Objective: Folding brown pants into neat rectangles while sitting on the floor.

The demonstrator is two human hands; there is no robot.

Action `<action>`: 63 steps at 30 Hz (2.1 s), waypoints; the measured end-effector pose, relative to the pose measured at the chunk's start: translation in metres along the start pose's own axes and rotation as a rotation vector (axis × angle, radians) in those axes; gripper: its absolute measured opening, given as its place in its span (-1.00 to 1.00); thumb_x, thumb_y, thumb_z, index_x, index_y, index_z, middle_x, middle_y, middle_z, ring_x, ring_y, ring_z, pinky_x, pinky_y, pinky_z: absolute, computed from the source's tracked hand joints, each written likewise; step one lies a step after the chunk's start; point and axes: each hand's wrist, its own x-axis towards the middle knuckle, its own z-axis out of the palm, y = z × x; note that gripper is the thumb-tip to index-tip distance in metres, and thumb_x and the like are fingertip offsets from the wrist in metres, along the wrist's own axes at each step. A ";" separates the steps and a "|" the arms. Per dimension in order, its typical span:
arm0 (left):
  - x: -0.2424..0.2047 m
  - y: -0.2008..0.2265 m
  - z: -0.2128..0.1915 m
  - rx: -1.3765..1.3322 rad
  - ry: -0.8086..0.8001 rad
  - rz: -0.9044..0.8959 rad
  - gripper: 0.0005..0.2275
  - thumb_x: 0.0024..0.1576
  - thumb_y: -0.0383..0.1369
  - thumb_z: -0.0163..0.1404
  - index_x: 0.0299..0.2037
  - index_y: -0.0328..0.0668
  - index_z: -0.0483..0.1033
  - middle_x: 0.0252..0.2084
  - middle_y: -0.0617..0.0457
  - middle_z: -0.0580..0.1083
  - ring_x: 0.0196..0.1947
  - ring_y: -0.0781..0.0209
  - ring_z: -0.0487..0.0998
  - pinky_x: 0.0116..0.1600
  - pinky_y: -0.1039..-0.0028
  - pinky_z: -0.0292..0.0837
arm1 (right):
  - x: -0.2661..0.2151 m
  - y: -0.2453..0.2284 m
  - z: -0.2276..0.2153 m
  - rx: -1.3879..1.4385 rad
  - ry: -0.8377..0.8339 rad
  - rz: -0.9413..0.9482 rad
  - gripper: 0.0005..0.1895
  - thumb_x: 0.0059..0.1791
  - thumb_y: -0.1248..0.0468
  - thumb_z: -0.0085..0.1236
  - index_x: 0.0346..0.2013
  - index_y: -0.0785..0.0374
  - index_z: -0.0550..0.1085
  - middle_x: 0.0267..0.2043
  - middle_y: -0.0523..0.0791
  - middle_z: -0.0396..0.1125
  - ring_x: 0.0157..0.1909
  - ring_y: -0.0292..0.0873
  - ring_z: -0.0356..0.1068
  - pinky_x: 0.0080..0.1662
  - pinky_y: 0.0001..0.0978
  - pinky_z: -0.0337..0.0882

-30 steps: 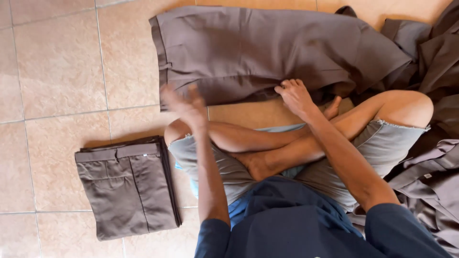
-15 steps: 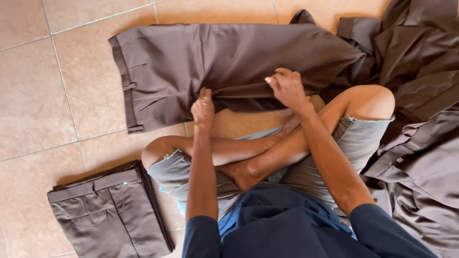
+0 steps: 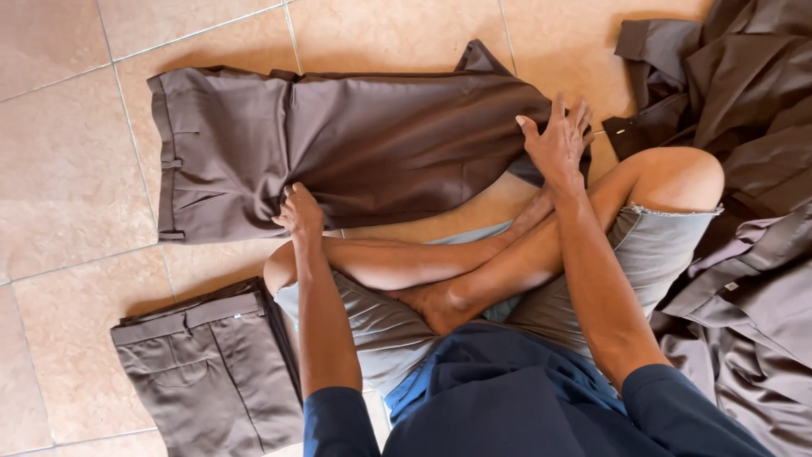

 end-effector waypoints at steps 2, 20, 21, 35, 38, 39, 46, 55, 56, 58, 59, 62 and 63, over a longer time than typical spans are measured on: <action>-0.014 0.013 -0.013 0.072 0.025 0.014 -0.53 0.08 -0.42 0.13 0.23 -0.24 0.34 0.39 -0.31 0.22 0.31 -0.37 0.25 0.28 -0.48 -0.08 | 0.006 0.013 0.014 0.144 -0.224 0.056 -0.01 0.12 -0.21 0.18 0.51 0.42 -0.03 0.37 0.45 -0.02 0.35 0.57 0.12 0.18 0.51 0.18; -0.117 0.141 -0.184 -0.699 0.083 0.478 0.03 -0.04 0.01 0.32 0.56 -0.19 -0.06 0.55 -0.37 -0.05 0.55 -0.35 -0.06 0.51 -0.28 -0.21 | 0.005 -0.016 -0.008 -0.253 0.517 -0.574 -0.53 -0.31 0.09 0.72 -0.27 0.02 0.58 -0.37 -0.14 0.40 -0.26 -0.04 0.47 0.15 -0.11 0.27; -0.127 0.157 -0.206 -0.698 0.082 0.481 0.03 -0.04 0.01 0.32 0.56 -0.19 -0.06 0.55 -0.37 -0.05 0.55 -0.35 -0.06 0.51 -0.28 -0.21 | -0.014 -0.058 -0.024 -0.252 0.517 -0.572 -0.53 -0.31 0.09 0.72 -0.27 0.02 0.58 -0.37 -0.14 0.40 -0.26 -0.04 0.47 0.15 -0.11 0.27; -0.008 -0.011 0.028 -0.701 0.184 -0.364 -0.46 0.34 -0.11 -0.01 0.42 -0.25 0.16 0.24 -0.49 0.28 0.32 -0.33 0.34 0.43 0.03 0.19 | -0.031 -0.062 -0.024 0.011 0.011 -0.436 -0.48 0.15 0.17 0.19 0.32 0.38 0.30 0.13 0.27 0.24 0.08 0.43 0.34 0.03 0.31 0.40; -0.042 0.055 -0.080 -1.052 0.294 -0.510 0.05 0.16 0.14 0.16 0.47 -0.49 -0.34 0.41 -0.66 0.00 0.49 -0.37 0.06 0.57 -0.05 -0.21 | -0.022 -0.020 0.006 -0.332 -0.422 -0.102 -0.01 -0.06 -0.03 0.35 0.50 0.29 0.09 0.31 0.29 0.17 0.25 0.45 0.29 0.12 0.38 0.39; -0.058 0.077 -0.108 -1.057 0.291 -0.513 0.05 0.16 0.14 0.16 0.47 -0.49 -0.34 0.41 -0.66 0.00 0.49 -0.37 0.06 0.57 -0.05 -0.21 | -0.024 -0.026 0.013 -0.339 -0.421 -0.102 -0.01 -0.06 -0.03 0.35 0.50 0.29 0.09 0.31 0.29 0.17 0.25 0.45 0.29 0.12 0.38 0.39; -0.065 0.112 -0.115 -0.248 0.018 0.291 -0.06 0.06 0.24 0.10 0.59 0.21 -0.11 0.59 -0.20 -0.20 0.50 -0.58 -0.15 0.35 -0.49 -0.01 | -0.031 -0.037 0.040 -0.182 -0.166 -0.413 -0.41 0.07 -0.02 0.24 0.24 0.31 0.39 0.15 0.27 0.25 0.16 0.39 0.34 0.06 0.21 0.44; -0.045 0.098 -0.140 -0.081 -0.393 -0.074 -0.03 0.05 0.48 -0.18 0.59 0.37 -0.30 0.60 -0.13 -0.31 0.52 -0.53 -0.26 0.31 -0.45 0.04 | 0.014 0.024 0.072 -0.076 -0.103 -0.068 -0.64 -0.03 0.13 0.21 -0.06 0.30 0.47 -0.13 0.17 0.34 -0.08 0.40 0.40 -0.16 0.38 0.41; -0.045 0.097 -0.137 -0.068 -0.433 -0.111 -0.02 0.03 0.49 -0.19 0.59 0.39 -0.33 0.60 -0.12 -0.35 0.52 -0.53 -0.29 0.30 -0.45 0.04 | 0.006 0.006 0.063 0.124 -0.071 -0.157 -0.79 -0.08 0.33 0.16 -0.18 0.35 0.48 -0.26 0.22 0.41 -0.14 0.46 0.42 -0.15 0.40 0.37; -0.039 0.088 -0.135 -0.084 -0.456 -0.208 0.01 0.00 0.50 -0.15 0.58 0.39 -0.35 0.60 -0.11 -0.36 0.52 -0.52 -0.26 0.32 -0.47 -0.01 | 0.016 -0.002 0.046 0.081 0.260 -0.260 -0.81 -0.12 0.39 0.17 -0.22 0.20 0.46 -0.27 0.06 0.40 -0.08 0.25 0.40 0.00 0.13 0.32; -0.037 0.082 -0.133 -0.100 -0.481 -0.308 0.04 -0.03 0.51 -0.11 0.58 0.40 -0.37 0.60 -0.11 -0.36 0.52 -0.51 -0.22 0.34 -0.50 -0.06 | 0.021 -0.005 0.038 0.037 0.588 -0.363 -0.74 -0.16 0.44 0.18 -0.25 0.06 0.45 -0.28 -0.10 0.38 -0.02 0.05 0.39 0.15 -0.14 0.27; -0.032 0.072 -0.124 -0.147 -0.494 -0.415 0.13 -0.10 0.53 -0.06 0.58 0.40 -0.44 0.61 -0.12 -0.41 0.52 -0.56 -0.32 0.34 -0.58 -0.23 | 0.002 -0.024 -0.010 0.075 0.426 -0.180 -0.45 -0.15 0.44 0.37 0.01 0.08 0.29 0.18 -0.16 0.13 0.24 0.05 0.23 0.26 -0.06 0.27; -0.040 0.077 -0.133 -0.142 -0.491 -0.409 0.13 -0.10 0.53 -0.06 0.58 0.40 -0.44 0.61 -0.12 -0.41 0.52 -0.56 -0.32 0.34 -0.58 -0.23 | 0.002 -0.018 -0.004 0.077 0.430 -0.172 -0.45 -0.15 0.44 0.37 0.01 0.08 0.29 0.18 -0.16 0.13 0.24 0.05 0.23 0.26 -0.06 0.27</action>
